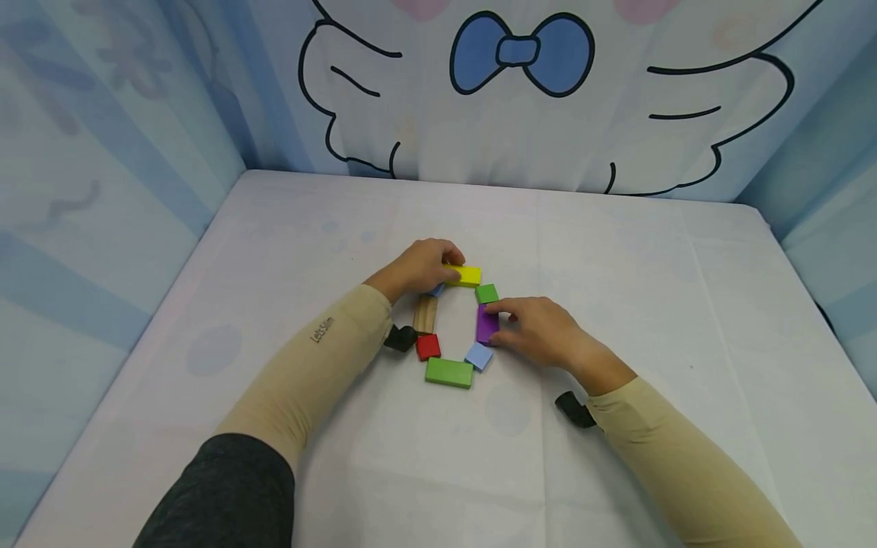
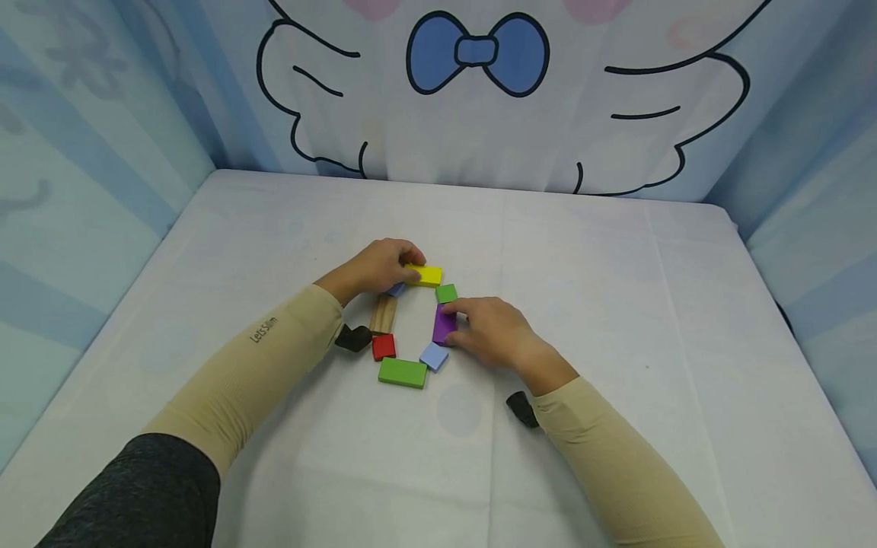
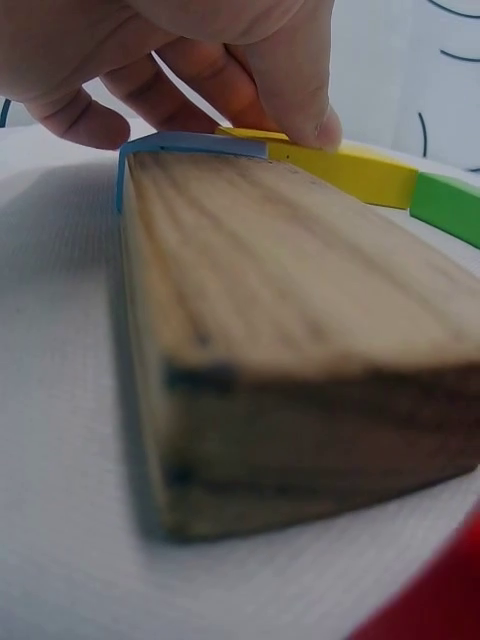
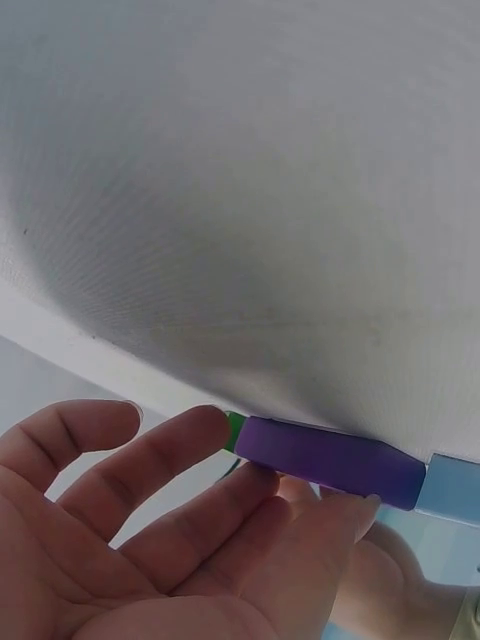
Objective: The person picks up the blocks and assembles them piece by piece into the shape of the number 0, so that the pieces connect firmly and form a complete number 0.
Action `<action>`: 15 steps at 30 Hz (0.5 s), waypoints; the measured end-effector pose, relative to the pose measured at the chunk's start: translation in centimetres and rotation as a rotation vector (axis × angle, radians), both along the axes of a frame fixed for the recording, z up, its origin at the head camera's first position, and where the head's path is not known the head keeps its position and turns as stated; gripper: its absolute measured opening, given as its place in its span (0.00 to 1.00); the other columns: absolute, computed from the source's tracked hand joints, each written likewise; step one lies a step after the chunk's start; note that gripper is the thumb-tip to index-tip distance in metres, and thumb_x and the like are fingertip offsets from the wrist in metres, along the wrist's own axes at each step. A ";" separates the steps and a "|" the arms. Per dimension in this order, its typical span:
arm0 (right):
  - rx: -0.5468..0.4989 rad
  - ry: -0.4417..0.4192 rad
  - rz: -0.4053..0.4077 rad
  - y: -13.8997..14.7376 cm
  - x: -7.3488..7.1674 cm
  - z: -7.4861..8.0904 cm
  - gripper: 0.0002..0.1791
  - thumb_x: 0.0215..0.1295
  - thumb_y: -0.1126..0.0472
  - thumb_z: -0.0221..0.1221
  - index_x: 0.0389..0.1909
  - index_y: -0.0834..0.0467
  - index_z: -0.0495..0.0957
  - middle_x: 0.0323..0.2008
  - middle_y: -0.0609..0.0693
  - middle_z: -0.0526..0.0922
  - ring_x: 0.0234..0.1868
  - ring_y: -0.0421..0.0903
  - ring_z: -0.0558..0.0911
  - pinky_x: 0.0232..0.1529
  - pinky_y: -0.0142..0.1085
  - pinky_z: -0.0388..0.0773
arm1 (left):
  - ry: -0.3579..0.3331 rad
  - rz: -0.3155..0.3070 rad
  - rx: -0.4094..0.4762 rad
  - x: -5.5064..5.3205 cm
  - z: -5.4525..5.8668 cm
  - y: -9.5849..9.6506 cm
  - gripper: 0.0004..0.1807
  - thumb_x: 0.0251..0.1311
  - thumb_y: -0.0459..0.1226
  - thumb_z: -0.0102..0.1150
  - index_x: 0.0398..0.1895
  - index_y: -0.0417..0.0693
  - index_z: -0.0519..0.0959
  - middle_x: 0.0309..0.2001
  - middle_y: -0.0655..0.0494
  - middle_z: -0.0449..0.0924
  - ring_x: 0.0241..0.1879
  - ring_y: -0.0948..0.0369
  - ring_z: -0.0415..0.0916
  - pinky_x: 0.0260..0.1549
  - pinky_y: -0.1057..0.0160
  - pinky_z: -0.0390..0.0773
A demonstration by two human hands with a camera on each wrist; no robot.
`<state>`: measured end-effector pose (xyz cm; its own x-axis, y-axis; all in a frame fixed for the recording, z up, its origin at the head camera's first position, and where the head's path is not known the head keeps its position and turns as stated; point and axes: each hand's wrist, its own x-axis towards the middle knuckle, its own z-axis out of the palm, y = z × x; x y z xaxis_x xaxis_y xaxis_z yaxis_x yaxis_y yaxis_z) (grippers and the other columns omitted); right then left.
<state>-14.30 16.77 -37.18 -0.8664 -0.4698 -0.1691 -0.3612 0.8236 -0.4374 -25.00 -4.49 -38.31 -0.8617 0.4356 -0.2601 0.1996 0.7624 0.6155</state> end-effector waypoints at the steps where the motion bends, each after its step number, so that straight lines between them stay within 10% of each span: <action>1: -0.001 0.000 0.001 0.0 0.0 0.0 0.26 0.67 0.54 0.65 0.64 0.57 0.77 0.55 0.57 0.82 0.54 0.55 0.80 0.56 0.53 0.74 | -0.001 -0.002 0.001 0.0 0.0 0.0 0.16 0.70 0.38 0.60 0.58 0.45 0.78 0.54 0.51 0.78 0.51 0.56 0.72 0.59 0.60 0.70; 15: -0.003 -0.002 -0.004 0.1 0.0 0.1 0.26 0.66 0.54 0.65 0.64 0.57 0.77 0.55 0.57 0.82 0.53 0.55 0.80 0.56 0.53 0.74 | -0.014 -0.005 -0.005 0.1 0.0 0.0 0.16 0.70 0.39 0.60 0.58 0.46 0.78 0.55 0.52 0.78 0.52 0.57 0.72 0.60 0.60 0.70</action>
